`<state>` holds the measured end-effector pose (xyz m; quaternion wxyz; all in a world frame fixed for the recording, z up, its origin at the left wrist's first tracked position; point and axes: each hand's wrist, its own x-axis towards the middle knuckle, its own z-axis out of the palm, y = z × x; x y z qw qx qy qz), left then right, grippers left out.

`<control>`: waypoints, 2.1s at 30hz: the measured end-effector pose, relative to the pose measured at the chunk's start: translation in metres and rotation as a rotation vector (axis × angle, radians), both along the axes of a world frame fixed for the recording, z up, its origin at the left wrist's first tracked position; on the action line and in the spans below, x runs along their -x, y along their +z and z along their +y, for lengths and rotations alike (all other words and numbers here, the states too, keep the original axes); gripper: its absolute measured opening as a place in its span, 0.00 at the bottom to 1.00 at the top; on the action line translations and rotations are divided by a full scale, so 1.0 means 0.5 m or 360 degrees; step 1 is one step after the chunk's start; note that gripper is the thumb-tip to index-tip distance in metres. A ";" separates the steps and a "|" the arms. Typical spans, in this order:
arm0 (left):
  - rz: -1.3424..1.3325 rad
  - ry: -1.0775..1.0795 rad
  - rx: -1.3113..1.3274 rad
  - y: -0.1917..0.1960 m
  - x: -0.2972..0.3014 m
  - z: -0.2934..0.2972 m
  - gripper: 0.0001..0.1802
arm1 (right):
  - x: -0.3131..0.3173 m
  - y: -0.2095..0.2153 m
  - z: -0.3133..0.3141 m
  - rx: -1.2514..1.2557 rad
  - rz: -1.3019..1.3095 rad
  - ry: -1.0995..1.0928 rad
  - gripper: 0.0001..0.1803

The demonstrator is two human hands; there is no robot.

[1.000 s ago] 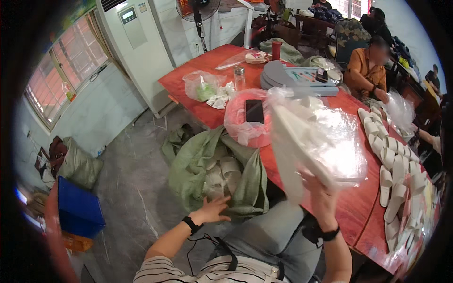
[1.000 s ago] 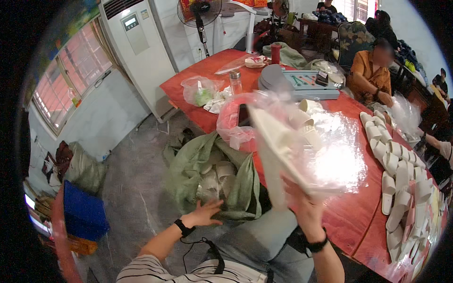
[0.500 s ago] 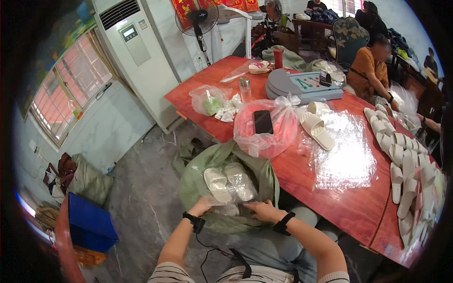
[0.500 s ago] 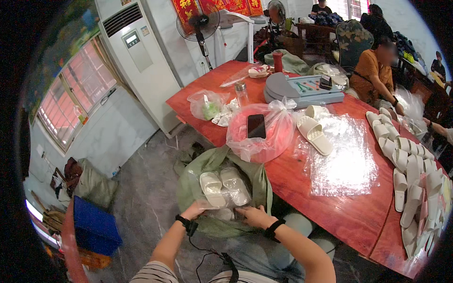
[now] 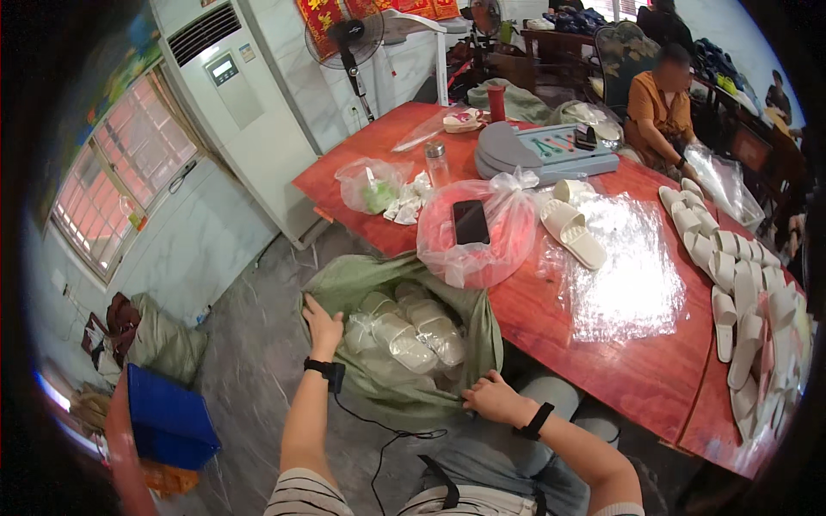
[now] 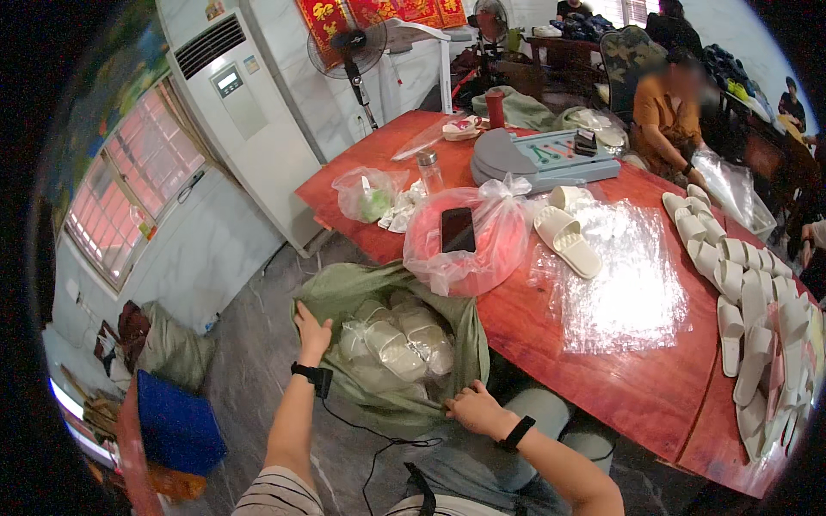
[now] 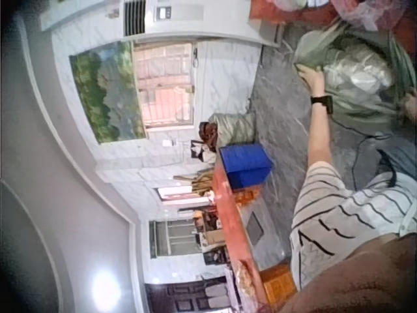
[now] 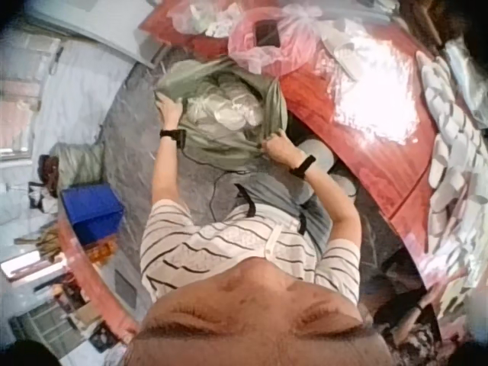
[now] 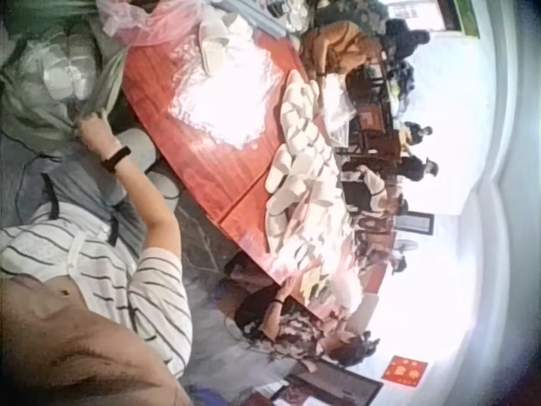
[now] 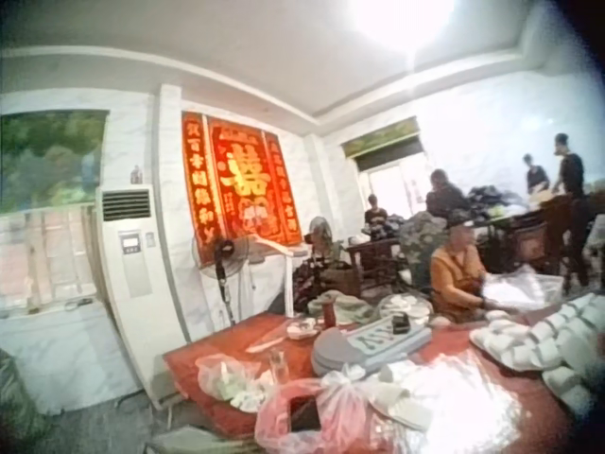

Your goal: Packing white slippers into plastic bags.

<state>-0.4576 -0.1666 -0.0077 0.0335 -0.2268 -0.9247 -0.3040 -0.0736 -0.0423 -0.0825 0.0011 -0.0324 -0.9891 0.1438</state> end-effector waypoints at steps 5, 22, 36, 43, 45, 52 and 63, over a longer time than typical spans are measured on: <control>0.0273 -0.1095 0.0248 -0.122 -0.124 0.032 0.44 | -0.001 0.023 -0.022 -0.0092 0.0055 0.0041 0.18; -0.0291 -0.1483 0.1414 -0.343 -0.042 0.311 0.53 | -0.039 0.039 -0.016 -0.0007 0.0250 -0.0043 0.12; 0.0453 -0.1500 -0.0145 -0.107 -0.279 0.217 0.16 | -0.294 0.410 0.017 0.0228 0.1393 -0.0778 0.20; 0.0651 -0.2167 -0.0405 -0.055 -0.523 0.279 0.16 | -0.426 0.665 -0.124 -0.0599 0.0680 -0.1123 0.24; 0.0571 -0.2261 -0.0349 -0.055 -0.584 0.303 0.19 | -0.433 0.727 -0.175 -0.0587 0.0627 -0.1040 0.22; 0.0466 -0.2250 -0.0186 -0.100 -0.667 0.368 0.29 | -0.406 0.796 -0.209 -0.0764 0.0473 -0.1002 0.19; 0.0395 -0.2248 -0.0223 -0.134 -0.702 0.352 0.33 | -0.366 0.773 -0.223 -0.0706 0.0812 -0.0993 0.14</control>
